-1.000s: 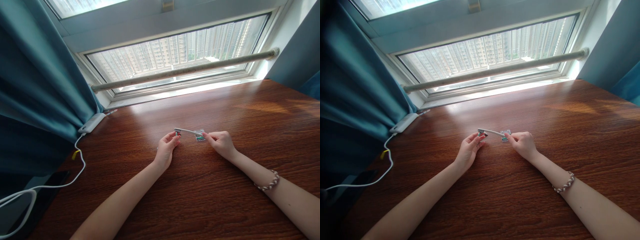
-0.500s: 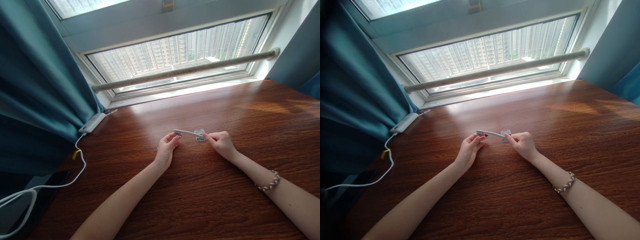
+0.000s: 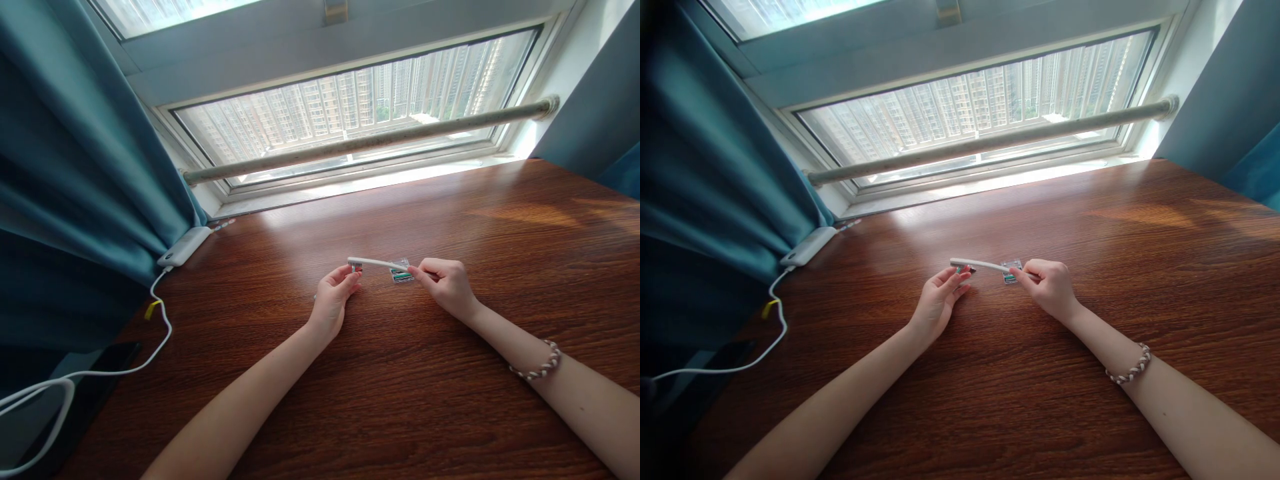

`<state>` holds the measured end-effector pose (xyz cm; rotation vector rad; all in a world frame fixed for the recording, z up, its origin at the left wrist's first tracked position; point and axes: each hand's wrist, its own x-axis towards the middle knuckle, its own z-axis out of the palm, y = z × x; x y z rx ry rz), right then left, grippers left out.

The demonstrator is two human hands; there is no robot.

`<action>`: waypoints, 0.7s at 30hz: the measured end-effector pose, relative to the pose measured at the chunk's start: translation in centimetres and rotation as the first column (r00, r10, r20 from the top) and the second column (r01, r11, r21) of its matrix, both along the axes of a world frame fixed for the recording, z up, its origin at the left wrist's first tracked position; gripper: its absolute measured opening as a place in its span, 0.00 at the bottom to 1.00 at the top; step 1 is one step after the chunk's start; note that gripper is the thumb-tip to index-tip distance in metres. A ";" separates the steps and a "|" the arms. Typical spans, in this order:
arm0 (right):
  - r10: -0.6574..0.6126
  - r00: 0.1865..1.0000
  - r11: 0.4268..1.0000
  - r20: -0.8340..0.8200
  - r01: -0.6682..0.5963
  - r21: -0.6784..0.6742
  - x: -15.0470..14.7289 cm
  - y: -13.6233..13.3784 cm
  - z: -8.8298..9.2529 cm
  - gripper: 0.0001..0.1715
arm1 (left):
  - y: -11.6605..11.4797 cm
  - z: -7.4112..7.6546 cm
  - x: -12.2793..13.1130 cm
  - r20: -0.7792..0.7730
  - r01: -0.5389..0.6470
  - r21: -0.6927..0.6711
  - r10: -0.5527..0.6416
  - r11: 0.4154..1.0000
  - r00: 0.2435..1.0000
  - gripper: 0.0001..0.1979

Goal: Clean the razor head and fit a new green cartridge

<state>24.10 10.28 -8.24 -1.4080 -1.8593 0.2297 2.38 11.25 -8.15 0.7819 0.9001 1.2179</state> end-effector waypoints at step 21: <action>0.008 1.000 0.999 -0.022 -0.009 -0.053 0.0 0.3 -0.5 0.29 | 0.0 0.1 -0.1 0.005 -0.005 -0.012 0.006 1.000 1.000 0.14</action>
